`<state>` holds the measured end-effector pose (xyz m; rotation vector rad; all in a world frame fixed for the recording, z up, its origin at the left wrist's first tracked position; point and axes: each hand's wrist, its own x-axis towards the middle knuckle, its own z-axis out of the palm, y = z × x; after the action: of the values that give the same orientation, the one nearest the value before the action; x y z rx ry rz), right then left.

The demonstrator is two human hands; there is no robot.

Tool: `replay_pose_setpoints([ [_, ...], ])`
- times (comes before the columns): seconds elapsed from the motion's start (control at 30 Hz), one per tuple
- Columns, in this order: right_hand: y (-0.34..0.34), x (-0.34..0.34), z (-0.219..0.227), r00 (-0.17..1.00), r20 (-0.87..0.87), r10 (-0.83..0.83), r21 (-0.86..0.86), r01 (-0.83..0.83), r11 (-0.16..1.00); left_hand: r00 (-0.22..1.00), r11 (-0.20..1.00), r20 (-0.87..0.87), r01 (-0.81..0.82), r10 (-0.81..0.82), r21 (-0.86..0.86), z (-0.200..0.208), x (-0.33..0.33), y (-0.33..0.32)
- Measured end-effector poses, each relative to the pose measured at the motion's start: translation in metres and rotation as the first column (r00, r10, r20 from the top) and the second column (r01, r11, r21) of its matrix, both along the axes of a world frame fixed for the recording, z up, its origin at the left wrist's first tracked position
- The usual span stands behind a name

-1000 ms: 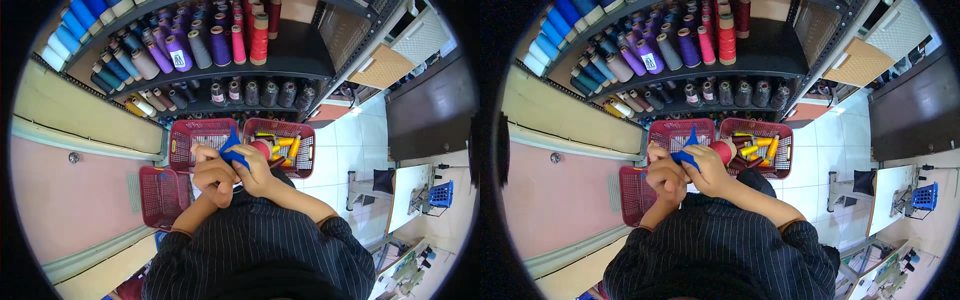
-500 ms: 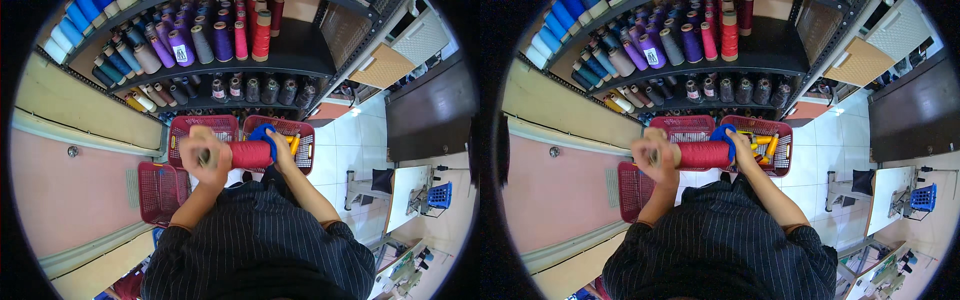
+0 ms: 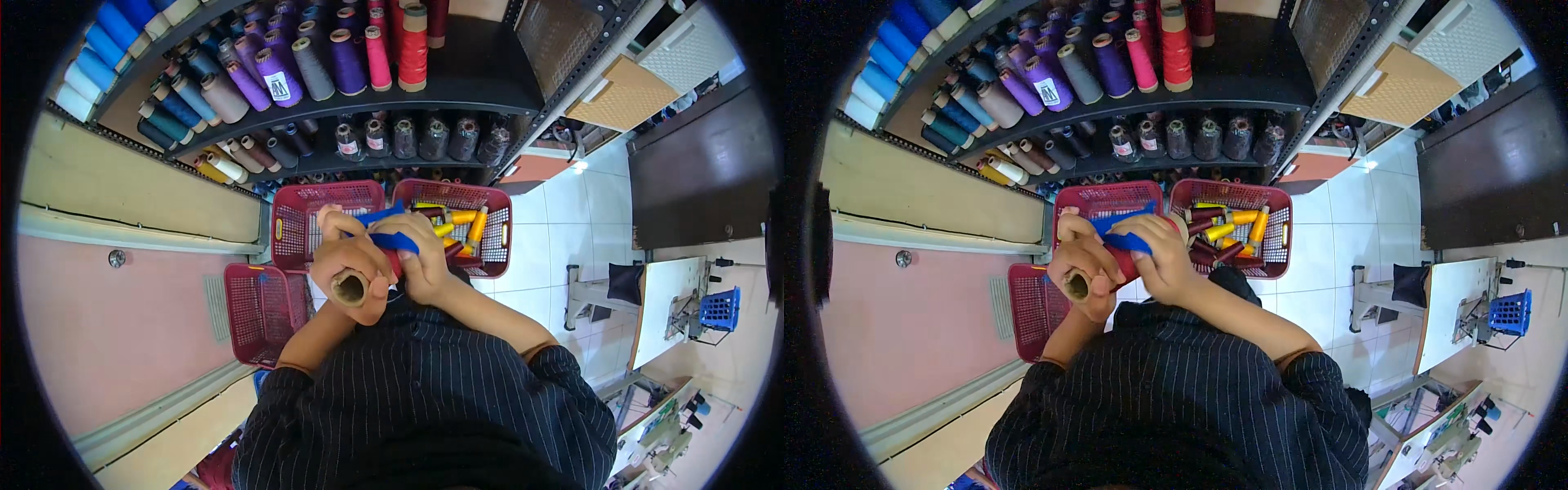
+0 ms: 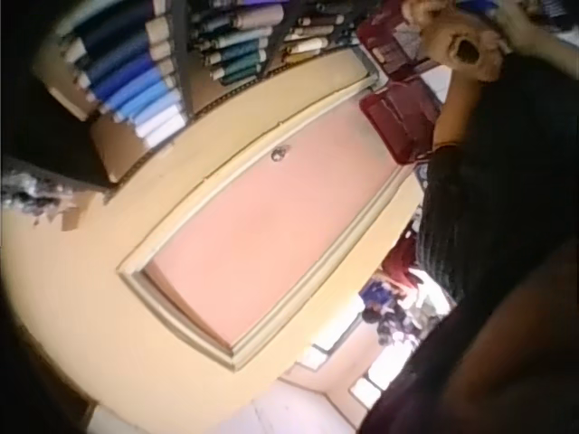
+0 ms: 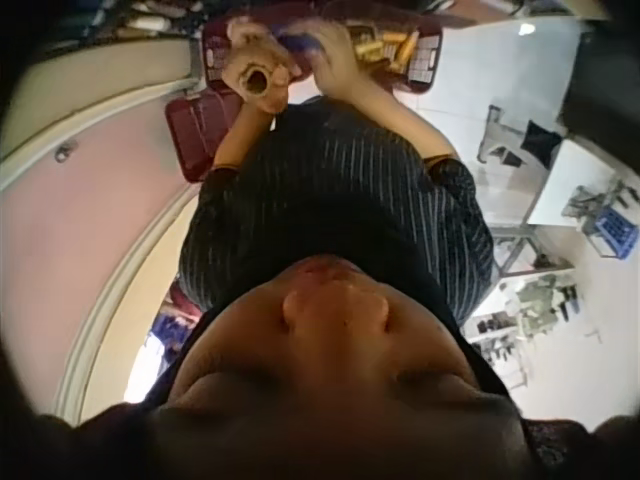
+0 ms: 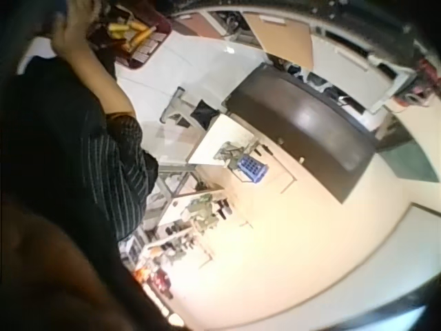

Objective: The person cleans multiple maroon thread spools using a blue cloth. They pick up each spool from a red basket, wipe the surface thoroughly, and place the cleaned spool onto a shelf. The process is repeated for several spools throughout the video.

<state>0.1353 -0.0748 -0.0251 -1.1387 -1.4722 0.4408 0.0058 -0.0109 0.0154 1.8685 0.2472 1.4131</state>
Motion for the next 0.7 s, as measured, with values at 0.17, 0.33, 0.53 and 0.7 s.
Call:
replay_pose_setpoints([
  [0.17, 0.015, 0.036, -0.082, 0.886, -0.216, -0.411, -0.655, 0.181, 0.734, 0.999, 0.998, 0.023, 0.038, -0.037, -0.045, -0.009, -0.011, 0.009],
  [0.33, 0.003, 0.015, -0.011, 0.910, -0.367, -0.190, -0.251, 0.100, 0.963, 0.998, 0.995, 0.049, -0.041, 0.046, -0.093, -0.019, -0.005, 0.001],
  [0.53, 0.015, 0.021, -0.060, 0.992, -0.107, -0.064, -0.395, 0.017, 0.918, 0.995, 0.993, 0.052, 0.090, -0.086, -0.078, -0.012, -0.001, 0.014],
  [0.7, -0.008, 0.086, -0.108, 0.935, -0.009, -0.355, -0.726, 0.238, 0.645, 0.985, 0.971, 0.089, 0.159, -0.145, -0.179, -0.011, 0.000, 0.023],
])
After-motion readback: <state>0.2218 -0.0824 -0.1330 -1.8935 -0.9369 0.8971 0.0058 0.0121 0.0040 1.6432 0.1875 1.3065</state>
